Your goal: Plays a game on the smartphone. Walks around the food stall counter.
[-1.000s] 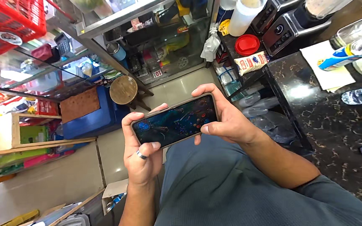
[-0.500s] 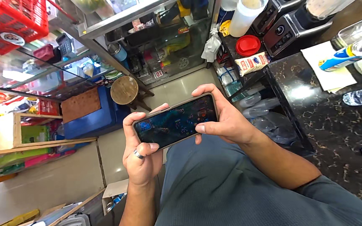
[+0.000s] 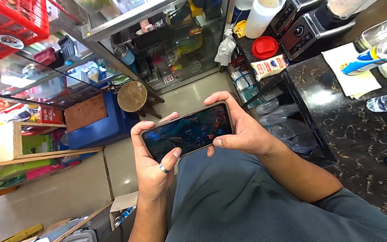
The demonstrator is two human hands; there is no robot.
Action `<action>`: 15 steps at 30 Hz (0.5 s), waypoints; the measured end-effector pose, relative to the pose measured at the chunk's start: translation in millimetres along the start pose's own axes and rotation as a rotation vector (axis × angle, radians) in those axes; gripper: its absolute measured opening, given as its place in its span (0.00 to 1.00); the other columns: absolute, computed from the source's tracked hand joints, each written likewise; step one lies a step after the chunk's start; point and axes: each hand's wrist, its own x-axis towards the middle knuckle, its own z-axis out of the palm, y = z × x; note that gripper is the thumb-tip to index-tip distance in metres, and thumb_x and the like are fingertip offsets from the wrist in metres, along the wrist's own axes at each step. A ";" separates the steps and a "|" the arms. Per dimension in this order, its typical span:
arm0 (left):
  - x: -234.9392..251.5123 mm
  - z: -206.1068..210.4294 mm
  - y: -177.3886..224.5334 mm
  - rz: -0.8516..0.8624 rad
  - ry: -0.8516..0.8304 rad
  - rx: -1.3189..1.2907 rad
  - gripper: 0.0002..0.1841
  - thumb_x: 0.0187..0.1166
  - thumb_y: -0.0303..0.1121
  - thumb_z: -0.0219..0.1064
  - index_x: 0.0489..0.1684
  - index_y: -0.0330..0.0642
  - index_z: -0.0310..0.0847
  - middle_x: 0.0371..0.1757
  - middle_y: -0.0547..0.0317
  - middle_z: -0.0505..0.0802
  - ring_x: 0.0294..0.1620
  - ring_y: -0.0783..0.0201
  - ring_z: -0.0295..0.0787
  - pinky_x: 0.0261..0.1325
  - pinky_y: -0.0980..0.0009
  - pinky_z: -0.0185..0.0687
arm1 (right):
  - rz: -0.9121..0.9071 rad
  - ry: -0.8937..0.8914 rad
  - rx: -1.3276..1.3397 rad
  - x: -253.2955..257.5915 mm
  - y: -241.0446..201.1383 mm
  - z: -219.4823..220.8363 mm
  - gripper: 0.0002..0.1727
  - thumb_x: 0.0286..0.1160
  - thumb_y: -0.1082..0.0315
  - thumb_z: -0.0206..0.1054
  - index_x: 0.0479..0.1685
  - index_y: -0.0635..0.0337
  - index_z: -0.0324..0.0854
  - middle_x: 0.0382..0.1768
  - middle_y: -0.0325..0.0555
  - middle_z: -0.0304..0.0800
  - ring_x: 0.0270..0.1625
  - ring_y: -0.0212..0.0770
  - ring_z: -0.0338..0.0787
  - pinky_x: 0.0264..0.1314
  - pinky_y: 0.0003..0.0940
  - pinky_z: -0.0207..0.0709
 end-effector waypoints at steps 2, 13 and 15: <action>0.0 0.8 0.2 0.000 0.007 -0.003 0.35 0.64 0.21 0.77 0.71 0.56 0.66 0.73 0.42 0.85 0.72 0.45 0.85 0.65 0.52 0.88 | -0.004 0.000 0.001 -0.3 -0.4 0.2 0.41 0.63 0.85 0.64 0.78 0.41 0.60 0.61 0.55 0.81 0.44 0.50 0.94 0.37 0.43 0.94; 3.2 -4.2 3.4 -0.061 -0.026 -0.217 0.26 0.70 0.22 0.60 0.70 0.56 0.74 0.72 0.41 0.85 0.74 0.43 0.82 0.69 0.47 0.82 | 0.005 -0.006 0.040 -0.3 0.5 -1.6 0.40 0.64 0.84 0.62 0.78 0.41 0.59 0.61 0.56 0.81 0.47 0.51 0.93 0.38 0.44 0.94; 3.1 -3.4 3.3 -0.053 -0.022 -0.219 0.26 0.70 0.23 0.59 0.69 0.55 0.74 0.73 0.41 0.84 0.74 0.43 0.81 0.69 0.47 0.82 | 0.005 -0.009 0.045 -0.4 0.5 -1.6 0.40 0.64 0.84 0.63 0.78 0.41 0.59 0.61 0.57 0.81 0.47 0.53 0.94 0.38 0.45 0.94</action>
